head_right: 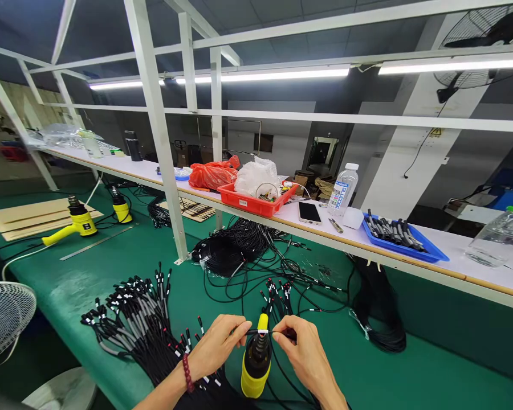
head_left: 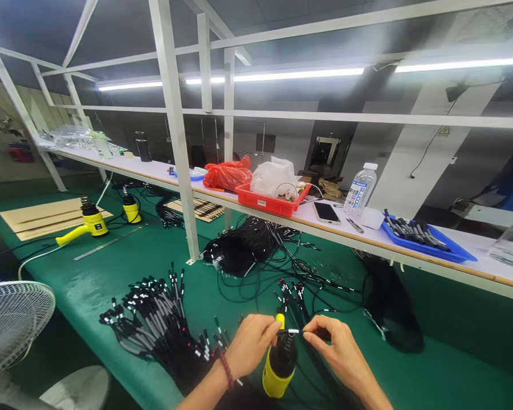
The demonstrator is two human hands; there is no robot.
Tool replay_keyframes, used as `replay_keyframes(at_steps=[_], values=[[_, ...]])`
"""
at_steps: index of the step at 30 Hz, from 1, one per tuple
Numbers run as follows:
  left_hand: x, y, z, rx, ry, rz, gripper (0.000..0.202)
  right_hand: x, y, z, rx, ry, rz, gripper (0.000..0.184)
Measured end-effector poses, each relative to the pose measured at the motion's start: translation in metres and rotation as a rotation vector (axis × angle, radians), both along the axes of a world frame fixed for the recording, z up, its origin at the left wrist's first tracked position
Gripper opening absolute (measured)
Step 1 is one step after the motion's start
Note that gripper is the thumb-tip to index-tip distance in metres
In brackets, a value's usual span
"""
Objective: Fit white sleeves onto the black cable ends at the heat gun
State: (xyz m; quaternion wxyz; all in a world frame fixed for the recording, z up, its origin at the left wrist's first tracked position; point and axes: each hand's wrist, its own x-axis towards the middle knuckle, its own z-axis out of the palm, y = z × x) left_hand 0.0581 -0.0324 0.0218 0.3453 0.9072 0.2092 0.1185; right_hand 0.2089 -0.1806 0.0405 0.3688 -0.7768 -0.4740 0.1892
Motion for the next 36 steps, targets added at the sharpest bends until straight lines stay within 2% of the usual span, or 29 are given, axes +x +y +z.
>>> replay_keyframes(at_steps=[6, 12, 20, 26, 30, 36], values=[[0.0004, -0.0001, 0.0015, -0.069, -0.055, 0.074, 0.034, 0.0023, -0.0026, -0.0028, -0.038, -0.045, 0.047, 0.029], [-0.0018, -0.0017, 0.0003, -0.136, -0.128, 0.060, 0.012, 0.0030, -0.0005, -0.0053, -0.016, -0.021, 0.032, 0.020], [-0.0011, -0.0031, 0.0067, -0.024, 0.028, 0.028, 0.036, 0.0039, -0.0007, -0.0022, -0.007, -0.021, 0.027, 0.018], [-0.0020, -0.0023, 0.0031, -0.130, -0.042, 0.073, 0.023, 0.0035, 0.0020, -0.0043, 0.019, -0.010, -0.009, 0.015], [-0.0022, -0.0024, 0.0000, -0.115, -0.062, 0.081, 0.017, 0.0019, 0.0033, -0.0026, 0.029, -0.008, -0.018, 0.014], [0.0006, -0.0024, -0.0025, 0.068, 0.021, 0.099, 0.045, -0.0013, 0.0004, -0.0017, -0.038, -0.058, 0.017, 0.032]])
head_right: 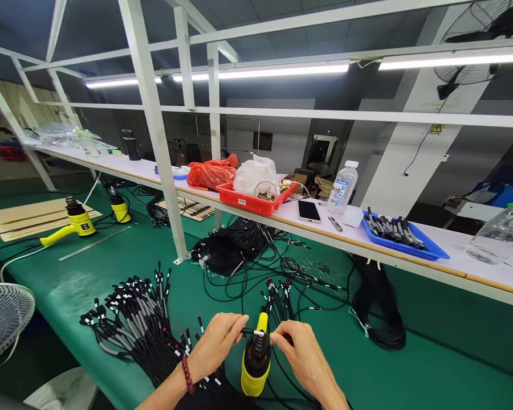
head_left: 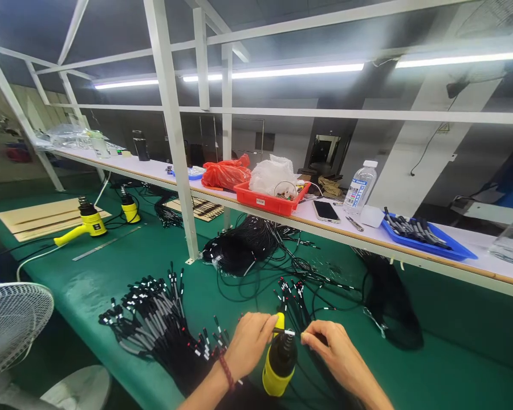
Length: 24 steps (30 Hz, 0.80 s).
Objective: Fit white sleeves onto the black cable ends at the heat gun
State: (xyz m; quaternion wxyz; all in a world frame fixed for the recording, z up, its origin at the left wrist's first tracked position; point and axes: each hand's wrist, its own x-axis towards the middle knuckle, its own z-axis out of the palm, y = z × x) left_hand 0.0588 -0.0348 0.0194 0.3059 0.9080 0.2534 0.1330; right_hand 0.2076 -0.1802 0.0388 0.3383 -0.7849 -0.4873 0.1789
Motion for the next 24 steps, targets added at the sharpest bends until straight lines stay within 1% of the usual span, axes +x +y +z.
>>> replay_keyframes(at_steps=[2, 6, 8, 10, 12, 13, 14, 15, 16, 17, 19, 21, 22, 24], values=[[0.000, 0.000, -0.001, -0.019, -0.017, 0.009, 0.044, -0.001, 0.000, -0.001, 0.017, -0.009, 0.001, 0.031], [-0.001, -0.001, 0.000, -0.109, -0.143, -0.009, 0.023, -0.003, 0.002, -0.001, 0.100, 0.024, -0.014, 0.021], [-0.001, 0.001, 0.001, -0.140, -0.207, -0.024, 0.019, 0.000, 0.003, -0.003, 0.130, 0.030, -0.039, 0.022], [0.000, 0.006, 0.000, -0.160, -0.253, -0.027, 0.022, 0.010, 0.004, -0.011, 0.161, 0.017, -0.129, 0.028], [0.000, 0.017, -0.007, -0.156, -0.239, -0.006, 0.025, 0.027, 0.003, -0.027, 0.210, -0.052, -0.310, 0.035], [0.000, 0.023, -0.014, -0.135, -0.193, 0.013, 0.024, 0.037, 0.002, -0.038, 0.256, -0.117, -0.433, 0.040], [-0.001, 0.030, -0.023, -0.107, -0.127, 0.035, 0.020, 0.047, -0.001, -0.050, 0.286, -0.198, -0.524, 0.048], [-0.002, 0.036, -0.034, -0.073, -0.043, 0.057, 0.016, 0.056, -0.004, -0.063, 0.280, -0.216, -0.592, 0.058], [-0.005, 0.042, -0.046, -0.053, 0.036, 0.071, 0.014, 0.064, -0.008, -0.076, 0.258, -0.209, -0.629, 0.065], [-0.008, 0.046, -0.059, -0.047, 0.101, 0.074, 0.016, 0.070, -0.012, -0.088, 0.234, -0.197, -0.661, 0.069], [-0.017, 0.048, -0.084, -0.058, 0.216, 0.053, 0.022, 0.075, -0.023, -0.110, 0.187, -0.164, -0.695, 0.069], [-0.026, 0.045, -0.105, -0.072, 0.323, 0.007, 0.023, 0.073, -0.034, -0.127, 0.150, -0.131, -0.691, 0.063], [-0.030, 0.042, -0.113, -0.077, 0.371, -0.025, 0.022, 0.071, -0.039, -0.133, 0.138, -0.119, -0.684, 0.059], [-0.036, 0.037, -0.125, -0.082, 0.454, -0.105, 0.022, 0.066, -0.048, -0.143, 0.116, -0.085, -0.658, 0.052]])
